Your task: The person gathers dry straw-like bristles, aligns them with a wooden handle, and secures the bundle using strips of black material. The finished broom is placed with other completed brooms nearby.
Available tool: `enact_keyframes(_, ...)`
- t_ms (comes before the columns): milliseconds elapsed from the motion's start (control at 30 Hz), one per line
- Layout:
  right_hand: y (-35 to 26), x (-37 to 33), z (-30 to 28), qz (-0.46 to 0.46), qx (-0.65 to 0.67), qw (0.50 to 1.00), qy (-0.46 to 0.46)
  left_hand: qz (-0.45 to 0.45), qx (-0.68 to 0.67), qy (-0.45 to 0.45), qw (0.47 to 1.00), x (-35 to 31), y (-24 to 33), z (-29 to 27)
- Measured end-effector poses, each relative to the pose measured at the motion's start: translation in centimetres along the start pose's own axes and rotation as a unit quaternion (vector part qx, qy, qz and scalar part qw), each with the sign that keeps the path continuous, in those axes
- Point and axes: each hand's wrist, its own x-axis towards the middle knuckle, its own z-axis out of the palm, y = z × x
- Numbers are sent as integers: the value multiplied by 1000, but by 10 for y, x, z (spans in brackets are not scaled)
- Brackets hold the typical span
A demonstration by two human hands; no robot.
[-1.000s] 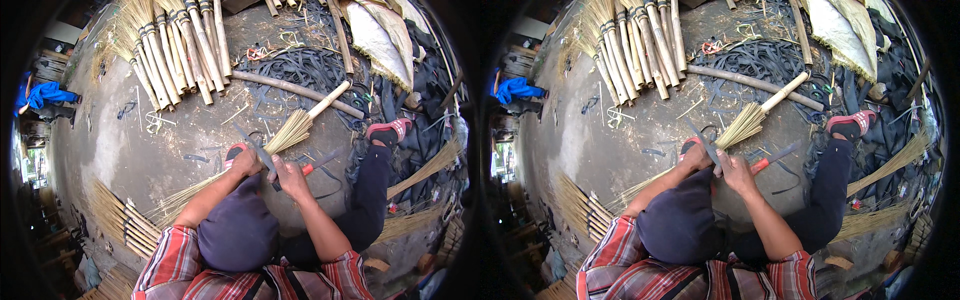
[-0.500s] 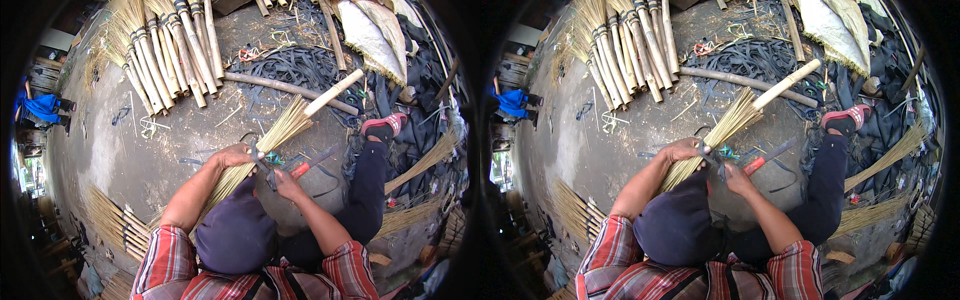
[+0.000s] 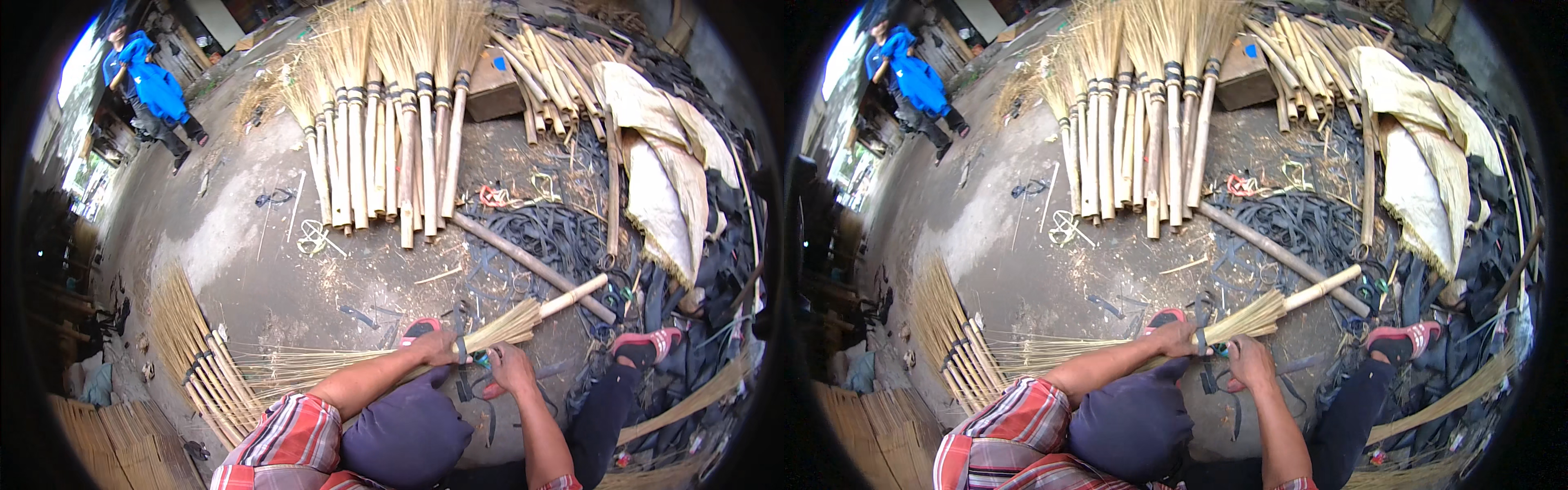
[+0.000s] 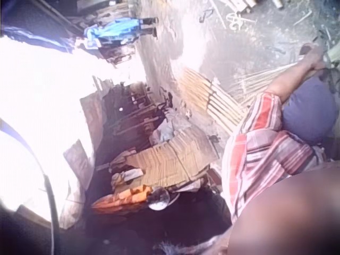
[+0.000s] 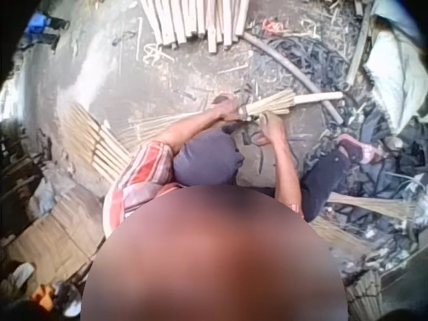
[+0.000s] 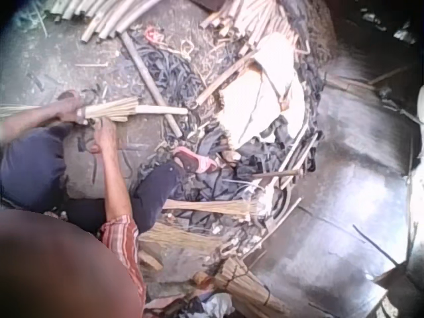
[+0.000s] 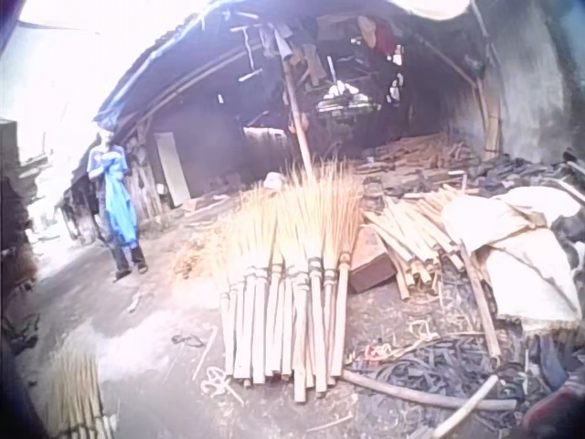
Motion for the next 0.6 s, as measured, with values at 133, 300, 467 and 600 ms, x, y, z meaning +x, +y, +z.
enact_keyframes(133, -17, 12, 10, -191, -104, 974, 59, -8, 24, 39, 999, 6, -10, 32)
enact_keyframes(300, -26, 43, 44, -255, -255, 932, 23, 54, 57, 95, 992, 14, -28, 49)
enact_keyframes(467, -20, 55, 46, -293, -356, 885, 68, 58, 31, 102, 993, 9, -25, 48)
enact_keyframes(600, 5, 42, 40, -262, -301, 916, 37, 51, -10, 79, 995, 17, -34, 54)
